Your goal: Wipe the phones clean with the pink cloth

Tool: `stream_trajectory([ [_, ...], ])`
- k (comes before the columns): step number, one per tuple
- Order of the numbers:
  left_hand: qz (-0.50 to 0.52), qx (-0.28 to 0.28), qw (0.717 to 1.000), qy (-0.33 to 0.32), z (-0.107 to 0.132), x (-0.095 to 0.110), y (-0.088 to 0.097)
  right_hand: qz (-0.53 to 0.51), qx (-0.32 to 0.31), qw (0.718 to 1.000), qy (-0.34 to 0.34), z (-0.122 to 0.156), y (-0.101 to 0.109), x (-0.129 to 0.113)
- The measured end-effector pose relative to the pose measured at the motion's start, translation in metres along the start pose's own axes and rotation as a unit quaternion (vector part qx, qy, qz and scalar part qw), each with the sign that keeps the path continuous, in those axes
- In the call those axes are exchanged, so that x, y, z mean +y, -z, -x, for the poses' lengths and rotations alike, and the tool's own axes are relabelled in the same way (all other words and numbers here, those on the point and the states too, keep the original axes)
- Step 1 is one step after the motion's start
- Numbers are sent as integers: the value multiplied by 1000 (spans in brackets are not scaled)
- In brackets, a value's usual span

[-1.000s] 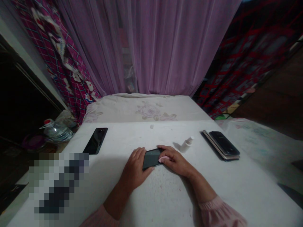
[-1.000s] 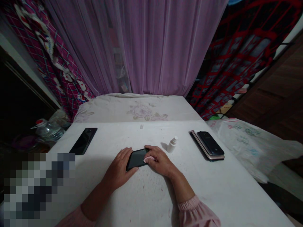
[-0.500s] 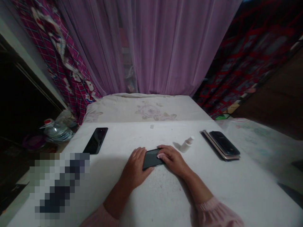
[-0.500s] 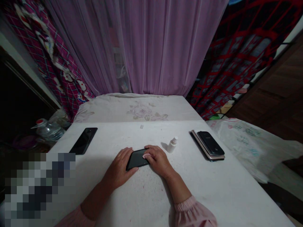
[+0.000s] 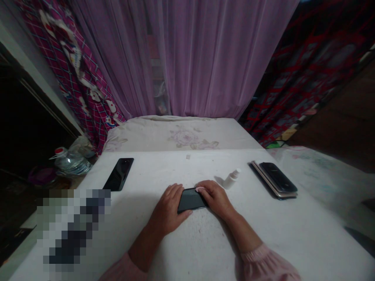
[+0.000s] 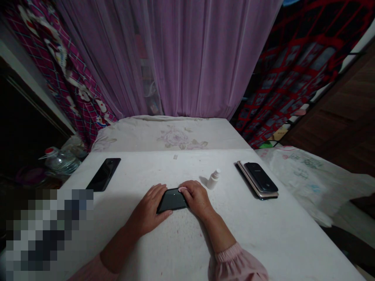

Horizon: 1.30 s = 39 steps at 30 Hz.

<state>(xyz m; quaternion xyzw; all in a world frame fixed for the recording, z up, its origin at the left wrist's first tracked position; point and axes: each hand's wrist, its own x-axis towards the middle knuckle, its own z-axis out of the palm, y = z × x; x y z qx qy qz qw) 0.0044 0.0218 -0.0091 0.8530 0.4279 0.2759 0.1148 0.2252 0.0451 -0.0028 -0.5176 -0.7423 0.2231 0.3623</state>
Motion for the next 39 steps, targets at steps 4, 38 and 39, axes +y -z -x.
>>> stream_trajectory([
  [4,-13,13,1000,13,1,-1,-3,-26,-13,1000,7,0,4,-2],
  [38,-1,-8,1000,-2,0,2,2,26,-10,1000,-5,-1,2,-1],
  [39,-3,-10,1000,-2,0,2,2,24,-10,1000,-5,-1,2,-1],
])
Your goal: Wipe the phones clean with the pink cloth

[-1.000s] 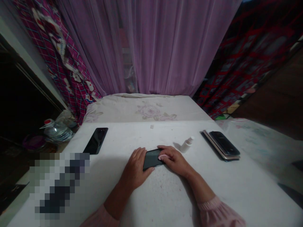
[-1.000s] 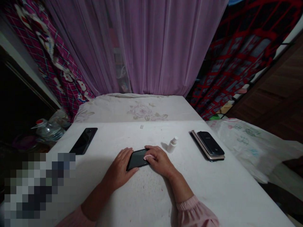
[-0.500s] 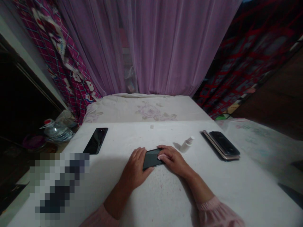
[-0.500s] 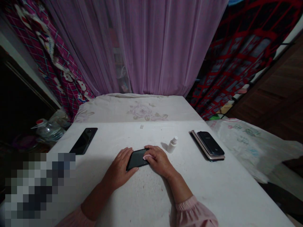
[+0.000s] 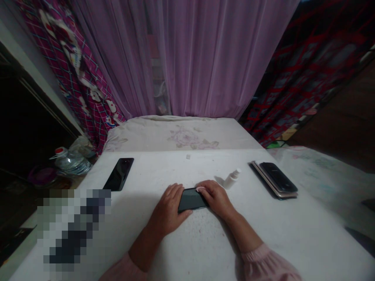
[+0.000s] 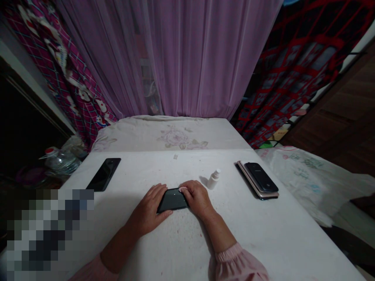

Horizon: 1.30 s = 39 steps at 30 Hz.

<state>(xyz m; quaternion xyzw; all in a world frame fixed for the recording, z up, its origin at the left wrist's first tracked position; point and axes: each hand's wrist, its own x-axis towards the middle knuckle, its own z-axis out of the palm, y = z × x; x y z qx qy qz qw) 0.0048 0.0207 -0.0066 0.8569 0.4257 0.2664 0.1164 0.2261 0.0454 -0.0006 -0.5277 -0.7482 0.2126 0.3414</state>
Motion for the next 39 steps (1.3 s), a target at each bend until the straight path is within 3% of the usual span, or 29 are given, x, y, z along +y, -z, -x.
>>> stream_trajectory([
  [8,-1,19,1000,18,0,-1,-3,-58,-8,998,8,1,3,3],
  [15,-9,39,999,28,1,-2,-7,-94,-123,986,56,3,24,0],
  [18,-12,40,999,26,1,-3,-7,-83,-141,985,58,4,27,-1],
  [27,-6,37,999,26,1,-4,-7,-51,-74,993,73,2,13,3],
  [39,14,11,1000,4,0,-1,-1,-3,7,1000,3,0,-1,2],
])
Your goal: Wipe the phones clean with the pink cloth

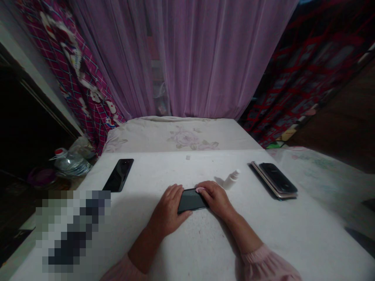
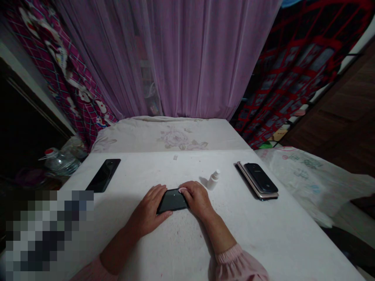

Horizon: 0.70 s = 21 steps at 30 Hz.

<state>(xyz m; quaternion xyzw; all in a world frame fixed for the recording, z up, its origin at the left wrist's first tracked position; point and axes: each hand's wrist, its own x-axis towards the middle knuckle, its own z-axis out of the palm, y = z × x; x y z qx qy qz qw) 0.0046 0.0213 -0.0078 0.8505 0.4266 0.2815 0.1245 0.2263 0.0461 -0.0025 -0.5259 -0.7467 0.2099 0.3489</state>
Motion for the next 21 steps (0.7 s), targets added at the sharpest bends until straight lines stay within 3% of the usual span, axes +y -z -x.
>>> stream_trajectory([
  [9,-14,0,1000,8,1,-1,-2,-37,-25,999,19,0,7,0],
  [16,-29,16,999,19,1,-2,-6,-87,-142,984,56,3,25,3],
  [21,-29,26,999,15,2,-3,-7,-104,-183,977,42,5,30,5],
])
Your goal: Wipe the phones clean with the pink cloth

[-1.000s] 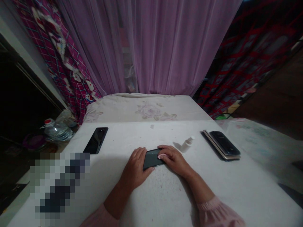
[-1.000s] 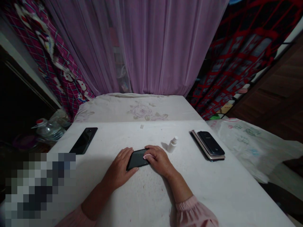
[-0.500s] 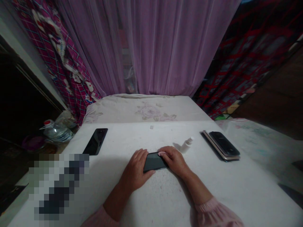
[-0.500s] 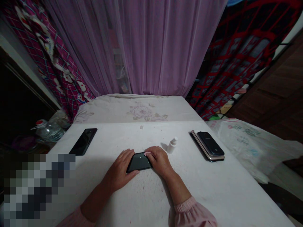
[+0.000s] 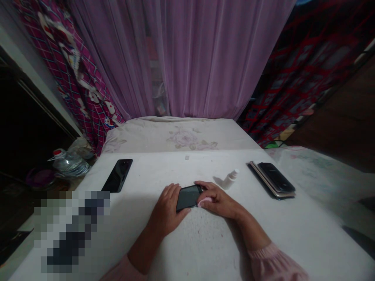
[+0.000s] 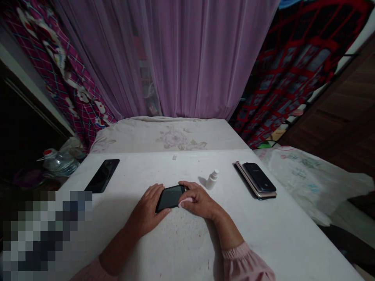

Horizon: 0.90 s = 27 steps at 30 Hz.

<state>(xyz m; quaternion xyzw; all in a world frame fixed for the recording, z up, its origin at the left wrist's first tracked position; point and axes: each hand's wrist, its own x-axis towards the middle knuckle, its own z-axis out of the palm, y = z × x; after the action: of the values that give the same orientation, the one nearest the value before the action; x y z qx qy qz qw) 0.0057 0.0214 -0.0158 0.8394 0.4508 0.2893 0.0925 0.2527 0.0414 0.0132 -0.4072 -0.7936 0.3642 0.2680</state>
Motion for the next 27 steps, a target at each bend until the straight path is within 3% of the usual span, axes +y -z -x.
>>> stream_trajectory([
  [5,-3,1,1000,-5,1,-1,-1,-19,-19,1000,5,0,1,2],
  [11,-10,2,1000,-6,1,-2,-1,3,7,1000,3,-2,-1,4],
  [22,-2,-14,1000,-8,-1,0,2,46,128,991,7,-12,-17,3],
  [27,10,-30,999,-17,-2,2,6,85,163,982,-38,-16,-22,4],
])
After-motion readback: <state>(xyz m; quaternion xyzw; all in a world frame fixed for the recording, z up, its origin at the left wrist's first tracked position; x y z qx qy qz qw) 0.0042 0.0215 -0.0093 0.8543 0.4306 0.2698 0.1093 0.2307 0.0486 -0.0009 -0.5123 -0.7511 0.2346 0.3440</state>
